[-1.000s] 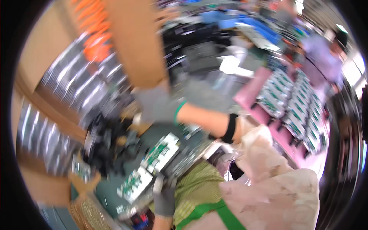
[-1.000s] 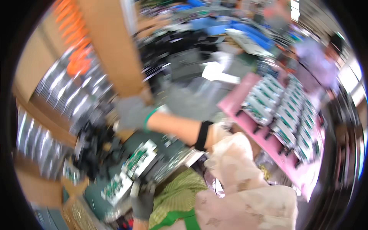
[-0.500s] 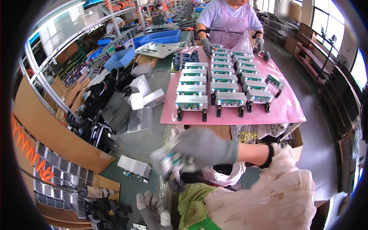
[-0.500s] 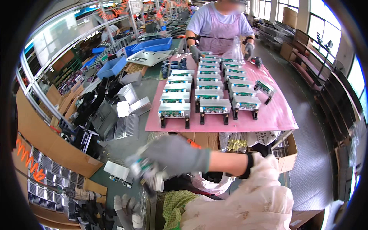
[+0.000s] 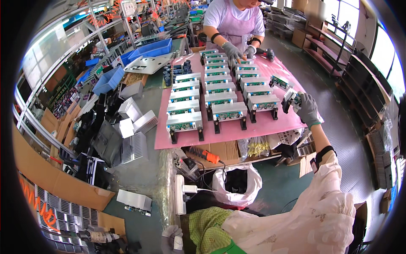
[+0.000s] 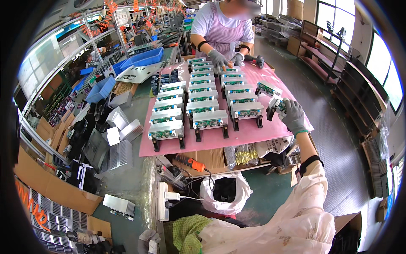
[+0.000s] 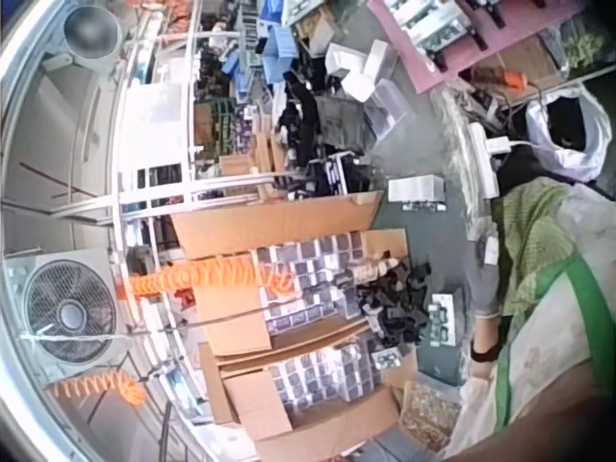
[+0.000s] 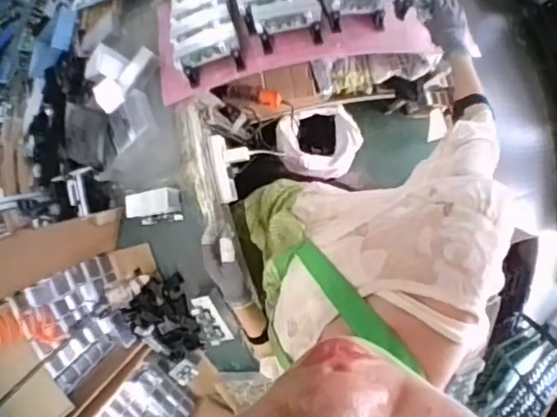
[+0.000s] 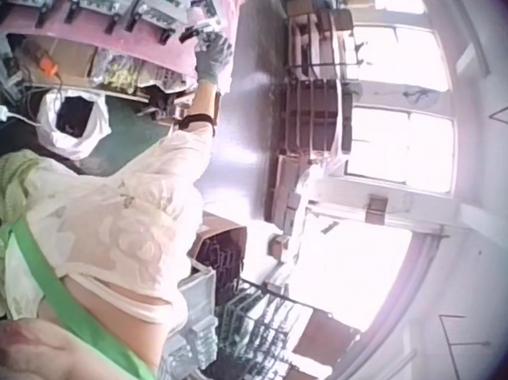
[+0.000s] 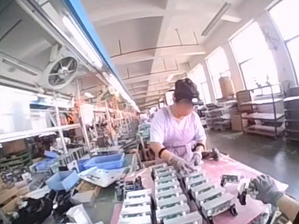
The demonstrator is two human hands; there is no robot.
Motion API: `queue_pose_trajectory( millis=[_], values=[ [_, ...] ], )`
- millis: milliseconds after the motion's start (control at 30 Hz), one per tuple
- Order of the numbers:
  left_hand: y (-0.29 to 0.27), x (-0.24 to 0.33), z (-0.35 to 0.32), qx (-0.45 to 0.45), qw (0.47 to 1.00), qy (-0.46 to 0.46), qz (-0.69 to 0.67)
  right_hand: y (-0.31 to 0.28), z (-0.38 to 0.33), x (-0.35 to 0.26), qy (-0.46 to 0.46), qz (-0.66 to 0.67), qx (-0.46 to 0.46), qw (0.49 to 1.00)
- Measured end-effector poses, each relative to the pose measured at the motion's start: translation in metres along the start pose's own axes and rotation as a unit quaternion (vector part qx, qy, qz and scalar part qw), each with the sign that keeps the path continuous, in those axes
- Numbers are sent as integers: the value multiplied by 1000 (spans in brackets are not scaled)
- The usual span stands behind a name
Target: Assemble electronic modules by attaching components and using an electric screwdriver.
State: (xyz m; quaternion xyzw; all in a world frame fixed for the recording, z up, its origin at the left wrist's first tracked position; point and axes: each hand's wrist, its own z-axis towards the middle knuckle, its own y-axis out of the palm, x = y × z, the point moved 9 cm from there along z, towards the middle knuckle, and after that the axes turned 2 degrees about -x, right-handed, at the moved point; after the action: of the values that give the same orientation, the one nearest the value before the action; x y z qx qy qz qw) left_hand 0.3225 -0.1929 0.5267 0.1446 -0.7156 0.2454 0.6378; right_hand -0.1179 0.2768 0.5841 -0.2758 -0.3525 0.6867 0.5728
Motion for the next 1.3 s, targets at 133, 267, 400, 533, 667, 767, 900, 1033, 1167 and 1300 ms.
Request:
queue_pose_trajectory(
  millis=[133, 267, 400, 533, 667, 767, 900, 1033, 1167, 1300],
  values=[
    [3, -6, 2, -3, 999, -4, 46, 32, 14, 24, 45, -7, -33, 998],
    [10, -9, 6, -7, 998, -19, 57, 65, 30, 34, 6, -59, -44, 997],
    [14, -12, 9, -5, 997, -45, 63, 93, 43, 50, -49, -150, -45, 987],
    [18, -17, 12, -19, 994, -67, 86, 105, 52, 79, 7, -224, -66, 972],
    [17, -23, 13, -3, 993, -81, 90, 100, 40, 65, -46, -164, -12, 985],
    [26, -28, 17, -21, 995, -90, 38, 99, 31, 45, -114, -105, 46, 987],
    [34, -26, 21, -32, 993, -93, 67, 119, 44, 37, -114, -94, 46, 988],
    [32, -18, 20, -15, 995, -73, 72, 137, 67, 36, -83, -92, 25, 992],
    [25, -19, 15, -6, 995, -53, 85, 136, 73, 36, -71, -82, -40, 993],
    [12, -22, 2, 17, 997, -64, 39, 101, 74, 4, -37, -166, -102, 980]
  ],
)
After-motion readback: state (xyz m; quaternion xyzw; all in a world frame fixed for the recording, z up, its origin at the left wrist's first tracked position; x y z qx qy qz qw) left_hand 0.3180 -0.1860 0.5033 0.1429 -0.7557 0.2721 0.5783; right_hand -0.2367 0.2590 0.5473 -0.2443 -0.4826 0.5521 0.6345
